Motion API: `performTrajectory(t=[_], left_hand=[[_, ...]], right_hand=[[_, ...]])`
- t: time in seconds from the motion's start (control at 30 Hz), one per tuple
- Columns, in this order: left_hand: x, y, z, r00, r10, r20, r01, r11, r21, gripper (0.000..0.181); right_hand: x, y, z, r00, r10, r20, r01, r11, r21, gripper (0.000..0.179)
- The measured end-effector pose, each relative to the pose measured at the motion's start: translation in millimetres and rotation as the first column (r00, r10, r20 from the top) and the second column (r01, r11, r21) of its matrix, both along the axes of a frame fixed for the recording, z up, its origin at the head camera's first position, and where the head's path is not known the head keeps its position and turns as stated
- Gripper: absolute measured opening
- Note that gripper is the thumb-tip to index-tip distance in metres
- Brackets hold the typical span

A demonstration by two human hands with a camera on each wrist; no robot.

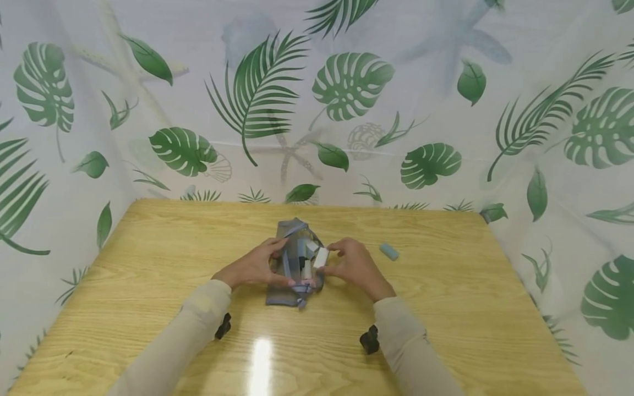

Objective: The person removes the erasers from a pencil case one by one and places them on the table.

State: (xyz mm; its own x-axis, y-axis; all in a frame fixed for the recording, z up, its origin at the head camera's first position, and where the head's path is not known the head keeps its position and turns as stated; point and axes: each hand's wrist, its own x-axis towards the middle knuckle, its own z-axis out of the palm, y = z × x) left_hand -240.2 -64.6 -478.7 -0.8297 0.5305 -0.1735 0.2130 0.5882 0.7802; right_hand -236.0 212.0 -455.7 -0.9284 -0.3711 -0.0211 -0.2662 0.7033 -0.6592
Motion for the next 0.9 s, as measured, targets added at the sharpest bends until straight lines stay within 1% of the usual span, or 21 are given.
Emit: performTrajectory(t=[0.1,0.2,0.37,0.47,0.6,0.77,0.9], left_hand=[[-0.6,-0.4,-0.2,1.0,-0.005,-0.01,0.005,1.0,-0.003,0.113],[-0.9,-0.6,-0.2,1.0,-0.007,-0.013,0.007,1.0,0.001,0.112],[-0.4,-0.2,-0.1,1.0,-0.006,0.0,0.006,1.0,0.008,0.112],[0.0,0.1,0.1,1.0,-0.008,0.0,0.008,1.0,0.008,0.112],[-0.7,0.2,-0.3,1.0,-0.01,-0.007,0.01,1.0,0.002,0.112],[-1.2,0.1,-0.7,1.0,-0.01,-0.003,0.01,1.0,0.006,0.113],[0.0,-0.7,0.0,1.0,-0.009,0.001,0.009,1.0,0.006,0.113]], right_hand=[[-2.7,6.3,-0.1,1.0,-0.009,-0.029,0.009,1.0,0.003,0.055],[-4.6,11.8,-1.0,0.998,-0.04,-0.043,0.041,0.999,0.01,0.055],[-5.9,19.8,-2.2,0.995,-0.091,-0.034,0.091,0.996,-0.013,0.056],[-7.8,24.0,-4.1,0.992,-0.117,-0.042,0.116,0.993,-0.025,0.055],[-11.0,27.9,-6.1,0.986,-0.156,-0.061,0.155,0.988,-0.023,0.056],[-12.5,32.0,-3.6,0.978,-0.199,-0.059,0.198,0.98,-0.022,0.056],[-13.9,36.2,-5.7,0.973,-0.226,-0.056,0.225,0.974,-0.024,0.055]])
